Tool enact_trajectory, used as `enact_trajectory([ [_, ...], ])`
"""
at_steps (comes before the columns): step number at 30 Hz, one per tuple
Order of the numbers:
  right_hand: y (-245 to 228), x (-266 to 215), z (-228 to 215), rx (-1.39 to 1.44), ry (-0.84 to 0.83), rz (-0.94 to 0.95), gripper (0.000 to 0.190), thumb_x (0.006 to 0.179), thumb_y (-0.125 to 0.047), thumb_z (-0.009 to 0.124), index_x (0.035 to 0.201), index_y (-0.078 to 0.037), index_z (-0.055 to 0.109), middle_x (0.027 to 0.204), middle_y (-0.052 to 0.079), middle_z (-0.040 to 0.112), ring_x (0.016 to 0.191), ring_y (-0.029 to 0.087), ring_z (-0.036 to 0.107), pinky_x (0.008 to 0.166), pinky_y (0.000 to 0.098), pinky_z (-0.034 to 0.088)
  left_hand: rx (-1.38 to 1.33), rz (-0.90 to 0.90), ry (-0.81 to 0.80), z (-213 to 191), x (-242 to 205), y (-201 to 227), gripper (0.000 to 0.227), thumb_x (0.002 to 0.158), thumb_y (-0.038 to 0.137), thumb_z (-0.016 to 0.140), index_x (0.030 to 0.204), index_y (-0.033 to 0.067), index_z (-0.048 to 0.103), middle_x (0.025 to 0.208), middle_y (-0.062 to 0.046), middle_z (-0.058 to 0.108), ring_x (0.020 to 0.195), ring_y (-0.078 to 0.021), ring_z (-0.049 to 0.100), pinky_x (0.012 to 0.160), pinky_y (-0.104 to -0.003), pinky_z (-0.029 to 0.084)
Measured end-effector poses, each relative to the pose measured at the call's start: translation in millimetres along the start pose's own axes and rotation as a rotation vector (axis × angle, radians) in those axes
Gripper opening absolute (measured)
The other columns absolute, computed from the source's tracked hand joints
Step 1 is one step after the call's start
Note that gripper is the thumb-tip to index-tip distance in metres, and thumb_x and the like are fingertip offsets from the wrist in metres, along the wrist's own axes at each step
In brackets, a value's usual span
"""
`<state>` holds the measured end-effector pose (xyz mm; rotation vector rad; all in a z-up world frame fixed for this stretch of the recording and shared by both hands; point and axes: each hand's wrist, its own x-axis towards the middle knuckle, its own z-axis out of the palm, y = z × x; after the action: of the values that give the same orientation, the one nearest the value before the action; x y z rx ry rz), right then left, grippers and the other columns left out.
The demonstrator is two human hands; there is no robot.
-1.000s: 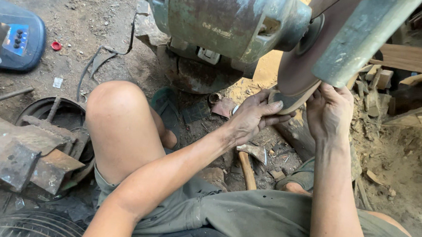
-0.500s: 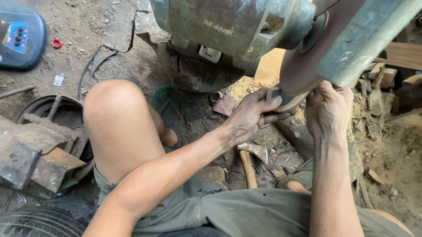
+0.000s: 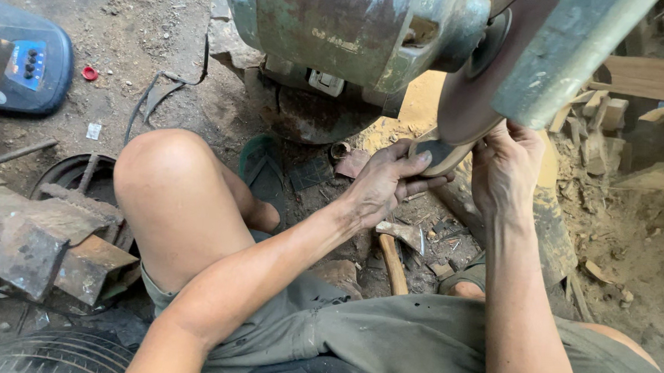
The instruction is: The person sits on the ground and uses a bench grinder to smooth and shape a curved piece of wood. They hold the wood with both hands, repeatedly pressing it against the spinning wheel and rotating it to work different edges.
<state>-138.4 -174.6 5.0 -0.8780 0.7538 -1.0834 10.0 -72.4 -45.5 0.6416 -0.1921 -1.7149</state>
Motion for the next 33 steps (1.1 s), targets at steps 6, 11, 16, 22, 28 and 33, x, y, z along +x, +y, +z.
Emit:
enact_trajectory([
  [6,6.1,-3.6,-2.6,-0.072,0.022,0.044,0.023,0.105,-0.009,0.071,0.118,0.010,0.066,0.111,0.013,0.072,0.094,0.016,0.069,0.086,0.0275,0.058,0.017,-0.021,0.015,-3.8,-5.7,1.6,0.044,0.101,0.015,0.062,0.135,-0.0077,0.047,0.128,-0.021,0.063,0.112,-0.0283,0.069,0.104,-0.037,0.057],
  [11,10.2,-13.6,0.8,-0.096,-0.037,0.026,0.021,0.105,-0.012,0.068,0.119,0.004,0.068,0.112,0.007,0.071,0.100,0.013,0.067,0.091,0.0278,0.057,0.013,-0.045,0.021,-5.3,-13.7,2.8,0.047,0.102,0.016,0.061,0.138,-0.0085,0.043,0.129,-0.020,0.063,0.114,-0.0267,0.069,0.106,-0.037,0.058],
  [16,12.1,-20.7,4.0,-0.103,0.027,0.084,0.027,0.106,-0.014,0.065,0.127,0.004,0.068,0.115,0.007,0.071,0.099,0.013,0.066,0.091,0.0283,0.056,0.044,-0.053,0.029,-7.3,-25.3,3.5,0.047,0.100,0.015,0.061,0.139,-0.0060,0.044,0.128,-0.021,0.064,0.112,-0.0275,0.069,0.105,-0.037,0.057],
  [22,16.0,-34.5,8.9,-0.074,0.016,0.095,0.037,0.105,-0.013,0.064,0.138,0.004,0.063,0.120,0.008,0.072,0.099,0.012,0.066,0.091,0.0288,0.057,0.023,-0.076,0.039,-12.7,-37.5,0.4,0.046,0.101,0.014,0.061,0.138,-0.0087,0.044,0.129,-0.020,0.064,0.114,-0.0288,0.069,0.106,-0.038,0.056],
  [28,22.0,-48.8,1.8,-0.148,0.063,0.185,0.040,0.107,-0.015,0.062,0.143,0.003,0.062,0.112,0.010,0.071,0.085,0.014,0.067,0.077,0.0308,0.058,0.012,-0.106,0.035,-19.2,-50.8,-7.1,0.044,0.101,0.014,0.060,0.137,-0.0067,0.046,0.130,-0.017,0.063,0.115,-0.0268,0.068,0.108,-0.037,0.056],
  [33,29.8,-63.0,-4.8,-0.185,0.028,0.180,0.041,0.107,-0.012,0.059,0.144,0.005,0.059,0.124,0.013,0.070,0.098,0.017,0.069,0.089,0.0339,0.059,0.058,-0.142,0.042,-27.5,-65.9,-10.8,0.041,0.102,0.016,0.059,0.135,-0.0057,0.050,0.129,-0.016,0.064,0.115,-0.0251,0.068,0.106,-0.036,0.056],
])
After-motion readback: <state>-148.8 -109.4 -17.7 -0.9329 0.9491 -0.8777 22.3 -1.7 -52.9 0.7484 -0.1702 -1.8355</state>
